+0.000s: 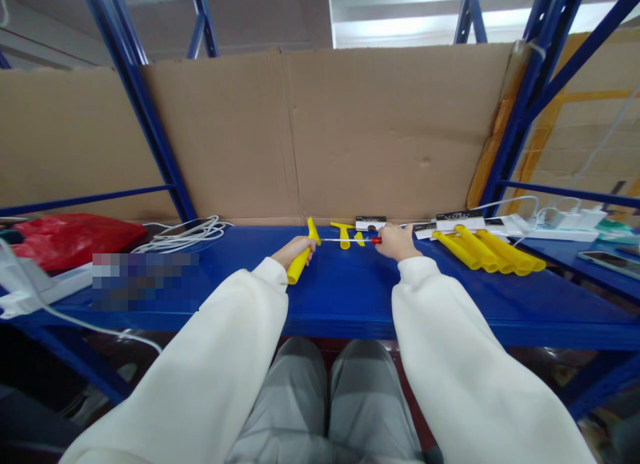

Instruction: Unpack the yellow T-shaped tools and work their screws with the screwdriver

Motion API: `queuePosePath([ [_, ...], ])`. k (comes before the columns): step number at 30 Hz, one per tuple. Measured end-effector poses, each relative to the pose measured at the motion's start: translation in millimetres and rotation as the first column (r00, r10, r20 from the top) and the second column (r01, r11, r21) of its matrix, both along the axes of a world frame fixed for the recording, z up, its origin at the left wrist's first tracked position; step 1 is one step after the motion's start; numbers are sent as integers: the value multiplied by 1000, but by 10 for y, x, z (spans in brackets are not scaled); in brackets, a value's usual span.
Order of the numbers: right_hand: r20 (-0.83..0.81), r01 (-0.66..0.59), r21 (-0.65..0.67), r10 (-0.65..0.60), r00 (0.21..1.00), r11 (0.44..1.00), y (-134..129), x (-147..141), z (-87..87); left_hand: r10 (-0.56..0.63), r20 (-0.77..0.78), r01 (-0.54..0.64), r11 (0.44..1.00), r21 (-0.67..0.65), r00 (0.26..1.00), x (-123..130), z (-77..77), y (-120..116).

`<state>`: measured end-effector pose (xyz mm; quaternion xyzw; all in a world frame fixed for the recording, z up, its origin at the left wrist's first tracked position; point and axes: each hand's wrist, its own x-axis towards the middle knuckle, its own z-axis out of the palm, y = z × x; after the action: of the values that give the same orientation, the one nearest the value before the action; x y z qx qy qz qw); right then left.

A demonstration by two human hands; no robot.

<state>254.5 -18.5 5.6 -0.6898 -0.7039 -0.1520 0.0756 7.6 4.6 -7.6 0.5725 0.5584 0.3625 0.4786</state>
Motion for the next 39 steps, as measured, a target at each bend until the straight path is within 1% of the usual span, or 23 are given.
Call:
queuePosePath([
  [3, -27, 42, -31, -43, 999, 999, -27, -29, 20, -4, 6, 4, 1000, 4, 1000, 3, 2, -6],
  [7, -54, 77, -25, -78, 995, 997, -50, -51, 43, -5, -10, 5, 1000, 5, 1000, 5, 8, -10],
  [13, -43, 37, -24, -38, 998, 999, -11, -9, 22, -10, -13, 10, 1000, -2, 1000, 0, 1, 1],
  [22, -34, 74, -9, -74, 997, 997, 4, 16, 11, -2, -17, 2, 1000, 5, 1000, 3, 1, -12],
  [25, -45, 63, -5, -64, 997, 998, 10, 28, 8, -3, -11, 3, 1000, 7, 1000, 1, -7, -1],
  [29, -43, -9, -24, 8, 999, 1000, 24, 50, 1, -9, -5, 9, 1000, 8, 1000, -1, -12, 20],
  [34, -38, -145, -46, 143, 989, 988, 63, 24, -49, 3, -2, -3, 1000, -5, 1000, 0, -9, 34],
  [37, -119, -259, -90, 247, 962, 962, 84, -23, -83, 5, -2, -5, 1000, -6, 1000, 3, -11, 35],
  [39, -201, -318, -125, 290, 936, 940, 91, -47, -98, 9, -5, -9, 1000, 1, 1000, 5, -13, 31],
])
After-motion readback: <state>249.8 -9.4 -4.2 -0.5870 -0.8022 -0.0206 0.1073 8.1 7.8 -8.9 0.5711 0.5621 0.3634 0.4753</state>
